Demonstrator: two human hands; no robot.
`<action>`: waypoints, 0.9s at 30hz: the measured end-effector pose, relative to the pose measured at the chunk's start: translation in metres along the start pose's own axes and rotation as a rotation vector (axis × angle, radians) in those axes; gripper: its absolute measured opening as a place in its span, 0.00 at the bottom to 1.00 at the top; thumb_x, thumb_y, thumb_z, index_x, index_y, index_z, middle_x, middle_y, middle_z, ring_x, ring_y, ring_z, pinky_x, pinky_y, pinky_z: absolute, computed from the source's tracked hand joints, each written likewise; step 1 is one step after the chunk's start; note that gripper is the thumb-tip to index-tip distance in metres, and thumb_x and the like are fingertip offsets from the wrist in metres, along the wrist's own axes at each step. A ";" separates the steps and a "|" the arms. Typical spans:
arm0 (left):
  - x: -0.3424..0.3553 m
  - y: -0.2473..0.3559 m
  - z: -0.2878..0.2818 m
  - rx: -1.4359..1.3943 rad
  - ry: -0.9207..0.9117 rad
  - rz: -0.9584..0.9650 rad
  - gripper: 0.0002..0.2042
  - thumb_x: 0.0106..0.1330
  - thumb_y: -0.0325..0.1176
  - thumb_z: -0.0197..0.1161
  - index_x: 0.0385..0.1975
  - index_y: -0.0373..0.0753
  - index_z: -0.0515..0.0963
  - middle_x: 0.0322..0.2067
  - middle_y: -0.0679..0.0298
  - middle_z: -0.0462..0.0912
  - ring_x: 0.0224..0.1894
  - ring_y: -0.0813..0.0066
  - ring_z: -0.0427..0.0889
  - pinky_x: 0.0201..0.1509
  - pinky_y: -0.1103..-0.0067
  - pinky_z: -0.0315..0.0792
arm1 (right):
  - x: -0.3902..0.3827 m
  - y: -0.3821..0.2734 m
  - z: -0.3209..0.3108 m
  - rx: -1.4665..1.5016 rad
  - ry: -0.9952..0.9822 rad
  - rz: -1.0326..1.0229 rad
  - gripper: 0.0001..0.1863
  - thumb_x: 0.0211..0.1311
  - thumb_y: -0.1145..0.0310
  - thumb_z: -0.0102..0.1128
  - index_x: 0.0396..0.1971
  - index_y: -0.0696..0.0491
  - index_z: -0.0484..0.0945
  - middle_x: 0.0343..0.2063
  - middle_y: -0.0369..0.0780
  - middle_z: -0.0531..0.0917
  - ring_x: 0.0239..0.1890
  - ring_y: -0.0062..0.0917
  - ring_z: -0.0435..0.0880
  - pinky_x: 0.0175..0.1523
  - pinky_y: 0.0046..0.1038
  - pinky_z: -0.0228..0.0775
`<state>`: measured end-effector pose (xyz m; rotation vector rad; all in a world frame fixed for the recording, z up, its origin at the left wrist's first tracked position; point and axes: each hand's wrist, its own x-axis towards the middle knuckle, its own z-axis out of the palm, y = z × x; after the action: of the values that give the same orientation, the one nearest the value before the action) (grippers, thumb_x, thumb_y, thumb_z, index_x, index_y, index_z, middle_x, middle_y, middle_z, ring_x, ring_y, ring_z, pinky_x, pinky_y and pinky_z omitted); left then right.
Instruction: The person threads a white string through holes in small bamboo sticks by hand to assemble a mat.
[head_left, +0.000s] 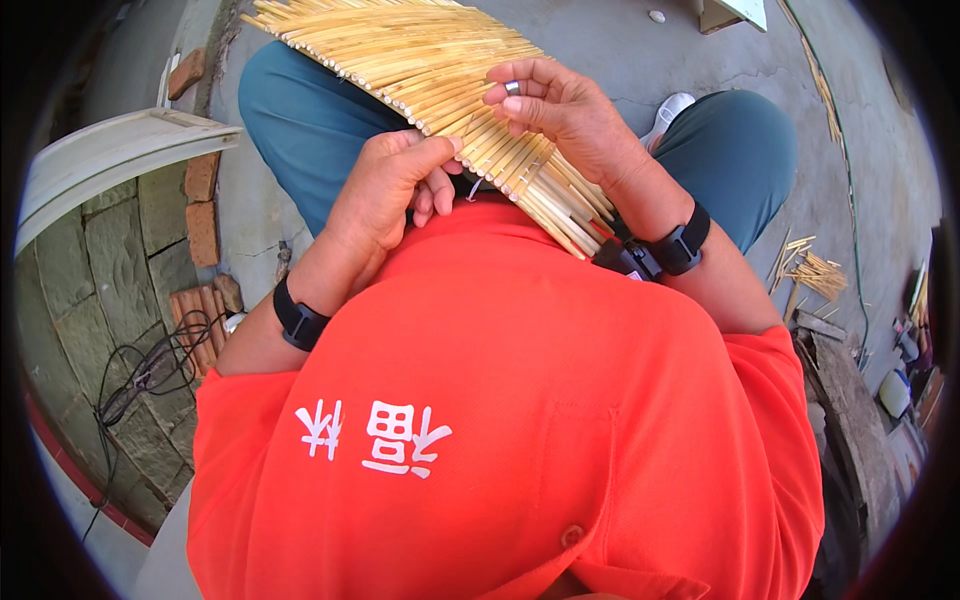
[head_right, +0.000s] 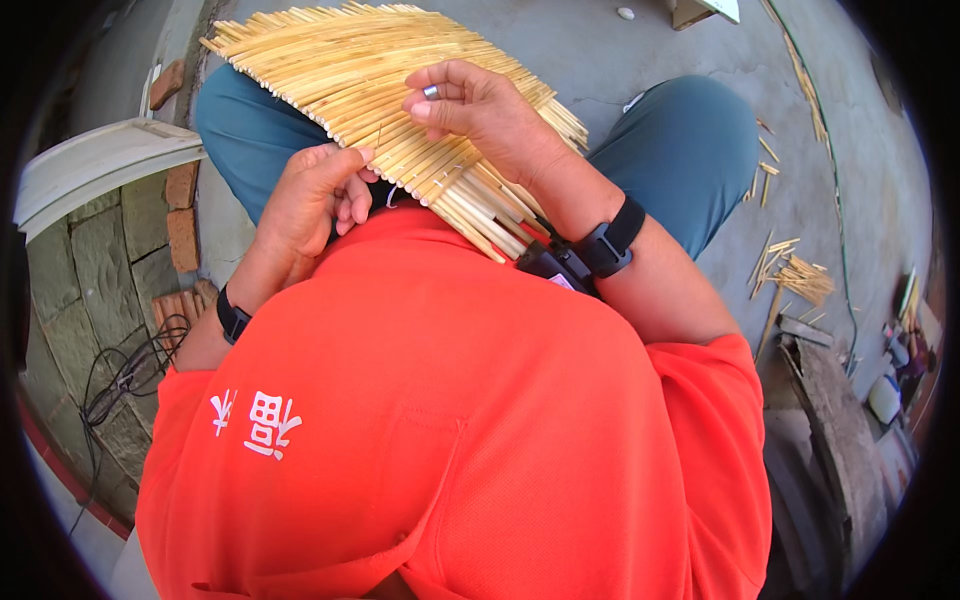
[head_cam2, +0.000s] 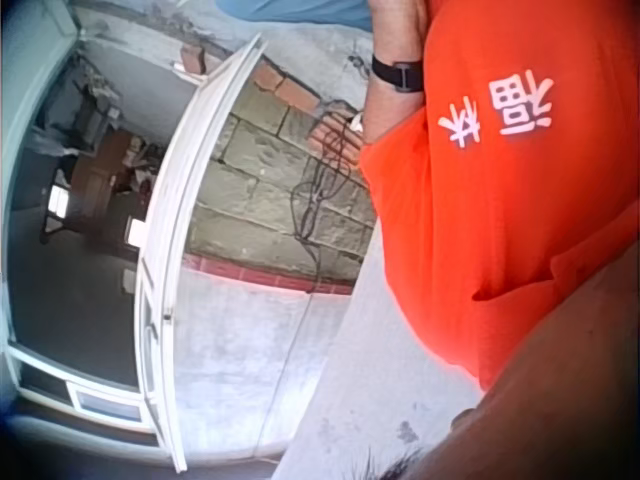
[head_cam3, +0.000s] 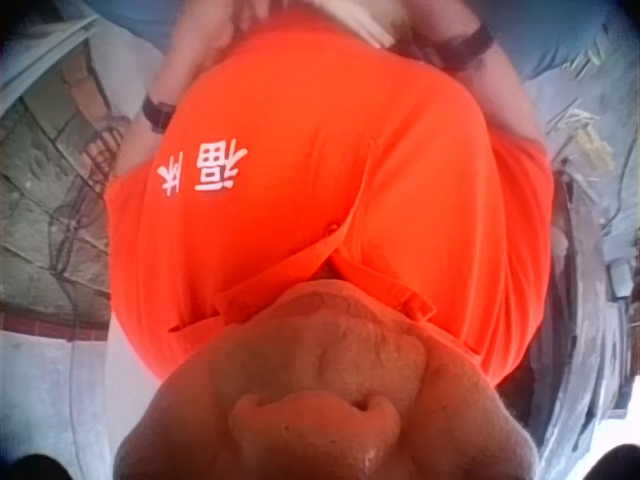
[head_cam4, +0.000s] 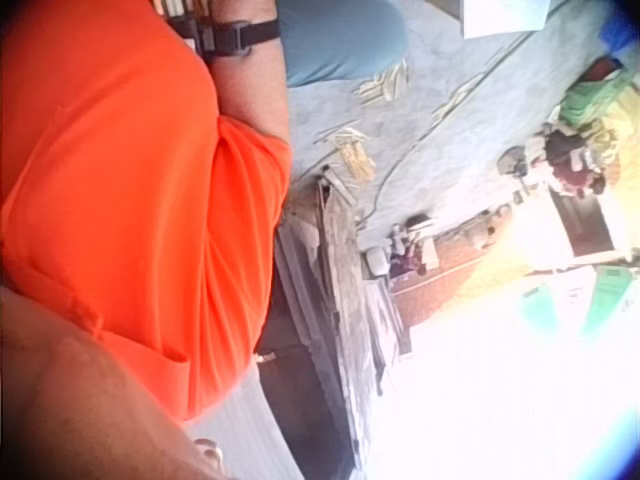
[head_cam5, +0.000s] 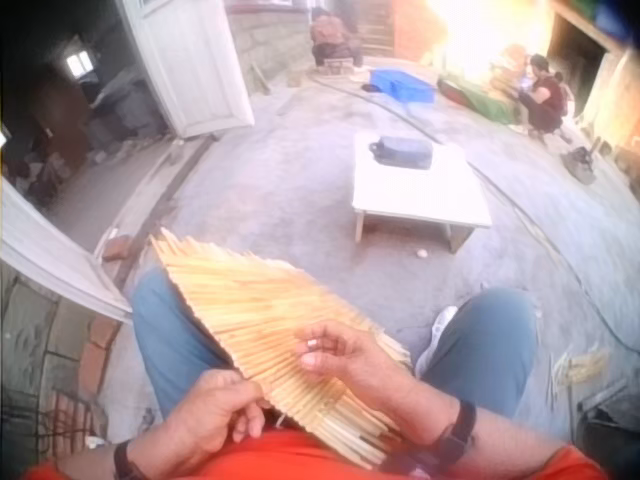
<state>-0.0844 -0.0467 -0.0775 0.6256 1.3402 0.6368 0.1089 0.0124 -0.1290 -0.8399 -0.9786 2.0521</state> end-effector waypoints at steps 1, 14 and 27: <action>0.000 -0.001 0.000 0.009 -0.006 -0.006 0.12 0.60 0.37 0.58 0.22 0.34 0.72 0.10 0.61 0.73 0.08 0.82 0.65 0.10 0.88 0.56 | -0.001 0.001 -0.001 -0.048 0.029 0.018 0.12 0.55 0.72 0.63 0.39 0.59 0.77 0.35 0.36 0.80 0.38 0.14 0.77 0.45 0.18 0.69; -0.001 -0.003 0.002 0.012 0.033 0.015 0.12 0.61 0.37 0.58 0.23 0.34 0.72 0.10 0.62 0.73 0.08 0.82 0.66 0.10 0.87 0.56 | 0.008 0.026 0.014 -0.414 -0.172 -0.305 0.02 0.57 0.73 0.60 0.27 0.55 0.78 0.28 0.32 0.76 0.33 0.14 0.73 0.41 0.17 0.65; -0.001 -0.007 0.001 0.021 0.069 -0.004 0.13 0.61 0.39 0.56 0.23 0.36 0.71 0.11 0.64 0.72 0.11 0.79 0.69 0.12 0.85 0.59 | -0.024 -0.100 0.036 0.105 0.019 -0.272 0.06 0.67 0.65 0.48 0.33 0.51 0.69 0.20 0.36 0.74 0.16 0.15 0.68 0.24 0.18 0.64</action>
<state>-0.0826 -0.0521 -0.0821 0.6221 1.4132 0.6466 0.1251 0.0262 -0.0221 -0.6328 -0.9129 1.8418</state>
